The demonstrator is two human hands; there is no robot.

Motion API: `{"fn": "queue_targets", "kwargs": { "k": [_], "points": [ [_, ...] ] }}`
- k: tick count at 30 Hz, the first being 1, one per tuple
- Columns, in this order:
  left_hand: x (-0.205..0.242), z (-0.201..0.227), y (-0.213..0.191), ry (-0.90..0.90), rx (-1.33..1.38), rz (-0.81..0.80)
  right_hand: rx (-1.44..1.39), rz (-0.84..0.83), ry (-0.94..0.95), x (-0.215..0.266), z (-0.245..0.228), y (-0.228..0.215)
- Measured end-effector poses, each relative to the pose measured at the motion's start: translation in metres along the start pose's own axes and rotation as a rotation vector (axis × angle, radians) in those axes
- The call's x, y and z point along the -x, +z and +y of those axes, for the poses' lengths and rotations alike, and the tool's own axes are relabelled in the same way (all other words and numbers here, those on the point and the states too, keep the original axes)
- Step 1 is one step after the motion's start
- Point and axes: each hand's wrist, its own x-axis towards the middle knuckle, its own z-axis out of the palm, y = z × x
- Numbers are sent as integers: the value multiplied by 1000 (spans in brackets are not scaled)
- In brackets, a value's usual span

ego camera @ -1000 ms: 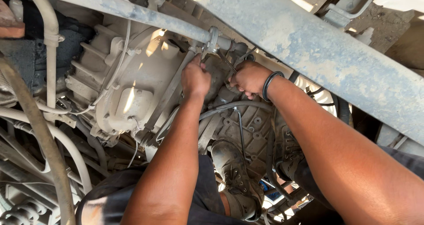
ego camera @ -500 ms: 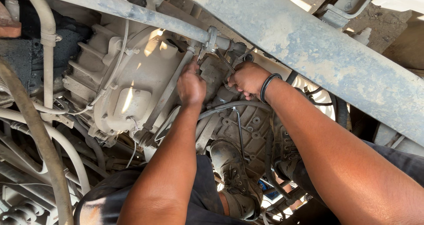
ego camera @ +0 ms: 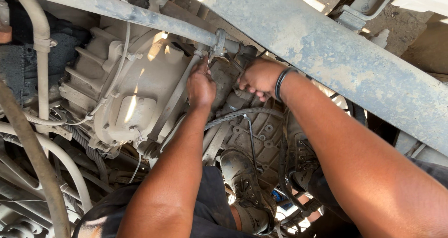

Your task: The person uses two wrenches to loosen and remove a bolt from a pipe fitting on the vehicle's undercarriage. They then insert a new bolt and tighten it by hand and with the wrenches.

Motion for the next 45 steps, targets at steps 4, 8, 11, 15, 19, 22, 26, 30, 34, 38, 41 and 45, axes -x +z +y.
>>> {"fn": "queue_targets", "kwargs": {
  "k": [4, 8, 11, 15, 19, 22, 26, 30, 34, 38, 41, 45],
  "points": [
    [-13, 5, -5, 4, -50, -7, 10, -16, 6, 2, -1, -1],
    [-24, 16, -4, 61, -111, 27, 12, -2, 5, -5, 10, 2],
    [-23, 18, -1, -54, -84, -50, -22, -48, 6, -14, 14, 1],
    [-23, -1, 14, -84, -80, -86, 215, -142, -181, -23, 18, 11],
    [-39, -15, 30, 54, 105, -22, -180, 33, 40, -16, 13, 18],
    [-47, -20, 22, -134, 349, -182, -272, -64, 129, -11, 10, 20],
    [-50, -5, 0, -359, 421, -366, -458, -94, 36, -14, 15, 21],
    [-48, 17, -8, -183, 270, -263, -524, -41, -30, -18, 27, 26],
    [-48, 20, -10, -141, 188, -266, -507, 62, -41, -21, 29, 38],
    [-47, 9, -6, -131, 184, -275, -447, 135, -88, -22, 32, 49],
    [-46, 4, 0, -138, 129, -277, -433, 163, -121, -22, 36, 53],
    [-47, 6, 0, -153, 144, -242, -446, 177, -108, -26, 34, 56]
  ]
}}
